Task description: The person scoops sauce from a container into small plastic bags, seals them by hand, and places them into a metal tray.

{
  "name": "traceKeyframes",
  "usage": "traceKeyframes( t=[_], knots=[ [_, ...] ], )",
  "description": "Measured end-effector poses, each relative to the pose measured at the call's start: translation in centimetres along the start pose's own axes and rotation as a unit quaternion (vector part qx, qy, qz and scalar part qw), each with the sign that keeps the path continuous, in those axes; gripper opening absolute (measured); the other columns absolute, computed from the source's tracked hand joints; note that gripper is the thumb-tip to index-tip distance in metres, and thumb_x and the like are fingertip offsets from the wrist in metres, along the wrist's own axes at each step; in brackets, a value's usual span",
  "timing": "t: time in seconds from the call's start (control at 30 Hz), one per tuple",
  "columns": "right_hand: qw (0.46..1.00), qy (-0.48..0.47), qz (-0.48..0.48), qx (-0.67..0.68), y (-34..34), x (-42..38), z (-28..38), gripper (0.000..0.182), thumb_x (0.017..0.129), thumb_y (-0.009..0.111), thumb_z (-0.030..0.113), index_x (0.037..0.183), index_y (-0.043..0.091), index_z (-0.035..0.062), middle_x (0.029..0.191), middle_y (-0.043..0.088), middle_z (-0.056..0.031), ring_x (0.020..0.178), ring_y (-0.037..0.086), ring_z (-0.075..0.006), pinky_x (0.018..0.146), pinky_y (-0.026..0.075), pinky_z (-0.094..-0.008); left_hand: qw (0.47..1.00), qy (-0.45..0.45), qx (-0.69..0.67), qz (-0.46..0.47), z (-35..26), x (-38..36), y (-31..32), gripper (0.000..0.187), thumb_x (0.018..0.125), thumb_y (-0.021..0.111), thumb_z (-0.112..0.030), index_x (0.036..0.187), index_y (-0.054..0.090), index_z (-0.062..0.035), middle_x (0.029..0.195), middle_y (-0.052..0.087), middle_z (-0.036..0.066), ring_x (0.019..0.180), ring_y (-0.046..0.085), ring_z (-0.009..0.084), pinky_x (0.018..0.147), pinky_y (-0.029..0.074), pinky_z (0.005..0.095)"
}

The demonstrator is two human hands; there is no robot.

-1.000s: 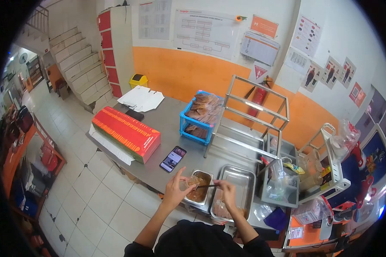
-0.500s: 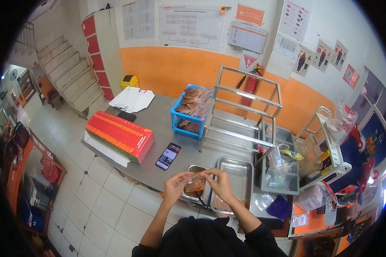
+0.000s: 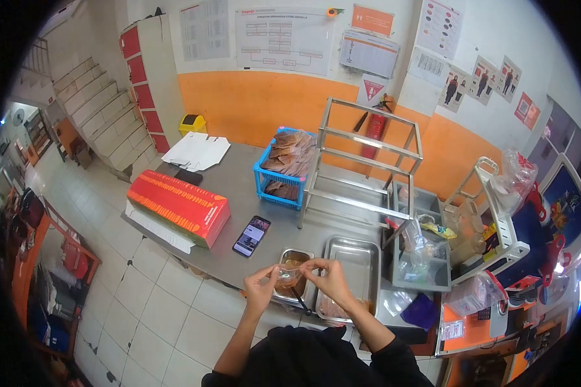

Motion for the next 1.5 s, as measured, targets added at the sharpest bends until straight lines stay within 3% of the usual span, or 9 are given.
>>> traceKeyframes(
  t=[0.5, 0.9, 1.0, 1.1, 1.13, 1.2, 1.27, 1.43, 1.5],
  knots=[
    [0.998, 0.008, -0.018, 0.066, 0.7, -1.1, -1.5, 0.012, 0.080, 0.075, 0.009, 0.090, 0.074, 0.0014, 0.086, 0.071, -0.0073, 0.080, 0.063, -0.0124, 0.079, 0.046, -0.0278, 1.000, 0.000, -0.012, -0.002, 0.2, -0.8, 1.4, 0.016, 0.084, 0.070, -0.001, 0.099, 0.073, 0.0029, 0.090, 0.072, 0.008, 0.078, 0.061, 0.0090, 0.073, 0.049, 0.0241],
    [0.996, -0.004, -0.038, 0.086, -0.3, -1.9, -2.6, 0.013, 0.079, 0.074, 0.008, 0.091, 0.073, 0.0010, 0.079, 0.066, -0.0044, 0.079, 0.059, -0.0094, 0.071, 0.043, -0.0242, 0.996, -0.039, -0.019, 0.074, -0.2, -0.6, 3.9, 0.012, 0.086, 0.070, -0.002, 0.096, 0.072, 0.0032, 0.090, 0.071, 0.007, 0.081, 0.064, 0.0094, 0.075, 0.050, 0.0236],
    [0.991, 0.058, -0.068, 0.101, -1.0, -3.2, -5.9, 0.014, 0.079, 0.073, 0.009, 0.091, 0.073, 0.0007, 0.080, 0.067, -0.0042, 0.076, 0.060, -0.0093, 0.069, 0.043, -0.0239, 0.974, -0.129, -0.058, 0.179, 1.5, -0.8, 6.0, 0.029, 0.085, 0.073, -0.010, 0.111, 0.067, 0.0004, 0.107, 0.069, 0.011, 0.095, 0.064, 0.0150, 0.085, 0.048, 0.0306],
    [0.985, 0.049, -0.157, 0.047, -3.8, -5.1, -6.8, 0.016, 0.079, 0.072, 0.010, 0.092, 0.072, 0.0006, 0.081, 0.069, -0.0065, 0.073, 0.062, -0.0118, 0.068, 0.045, -0.0262, 0.946, 0.163, 0.216, 0.178, -2.0, -0.2, 7.8, 0.048, 0.083, 0.074, -0.017, 0.125, 0.057, -0.0018, 0.123, 0.060, 0.017, 0.108, 0.061, 0.0240, 0.093, 0.046, 0.0372],
    [0.979, 0.058, -0.195, 0.012, -4.7, -5.9, -7.5, 0.016, 0.080, 0.072, 0.011, 0.092, 0.072, 0.0005, 0.082, 0.069, -0.0080, 0.073, 0.063, -0.0133, 0.069, 0.047, -0.0276, 0.946, 0.141, 0.222, 0.189, -0.9, -0.3, 7.8, 0.075, 0.077, 0.079, -0.022, 0.140, 0.042, -0.0058, 0.133, 0.051, 0.019, 0.115, 0.055, 0.0310, 0.098, 0.041, 0.0424],
    [0.959, 0.077, -0.268, -0.057, -6.1, -7.6, -9.4, 0.017, 0.080, 0.071, 0.012, 0.092, 0.072, 0.0001, 0.084, 0.070, -0.0110, 0.072, 0.065, -0.0162, 0.070, 0.049, -0.0305, 0.957, 0.107, 0.196, 0.187, -0.2, -0.4, 7.5, 0.082, 0.076, 0.079, -0.027, 0.143, 0.037, -0.0071, 0.136, 0.048, 0.016, 0.114, 0.054, 0.0288, 0.099, 0.038, 0.0436],
    [0.953, 0.089, -0.275, -0.089, -5.5, -8.6, -12.3, 0.018, 0.080, 0.072, 0.012, 0.093, 0.072, -0.0002, 0.084, 0.070, -0.0127, 0.073, 0.066, -0.0179, 0.072, 0.050, -0.0322, 0.963, 0.082, 0.174, 0.191, 0.2, -0.3, 7.2, 0.088, 0.076, 0.079, -0.029, 0.147, 0.031, -0.0070, 0.136, 0.048, 0.014, 0.112, 0.053, 0.0281, 0.098, 0.037, 0.0448],
    [0.940, 0.141, -0.271, -0.152, -5.6, -10.4, -16.2, 0.021, 0.082, 0.071, 0.012, 0.098, 0.070, -0.0017, 0.088, 0.070, -0.0141, 0.078, 0.067, -0.0200, 0.073, 0.051, -0.0327, 0.961, 0.094, 0.173, 0.197, 0.0, -0.4, 7.6, 0.085, 0.076, 0.080, -0.024, 0.145, 0.034, -0.0060, 0.135, 0.048, 0.014, 0.110, 0.054, 0.0276, 0.097, 0.039, 0.0427],
    [0.914, 0.116, -0.379, -0.089, -9.0, -12.7, -17.0, 0.020, 0.084, 0.068, 0.012, 0.099, 0.069, -0.0010, 0.091, 0.069, -0.0148, 0.083, 0.065, -0.0240, 0.077, 0.049, -0.0352, 0.960, 0.100, 0.174, 0.197, -0.2, -0.5, 7.4, 0.083, 0.075, 0.080, -0.022, 0.144, 0.036, -0.0059, 0.134, 0.049, 0.014, 0.109, 0.054, 0.0274, 0.096, 0.040, 0.0420]
  ],
)
Point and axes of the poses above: each hand's wrist, its own x-axis towards the middle knuckle, its own y-axis out of the palm, z = x × y, the point moved 6 cm from there along x, towards the middle knuckle
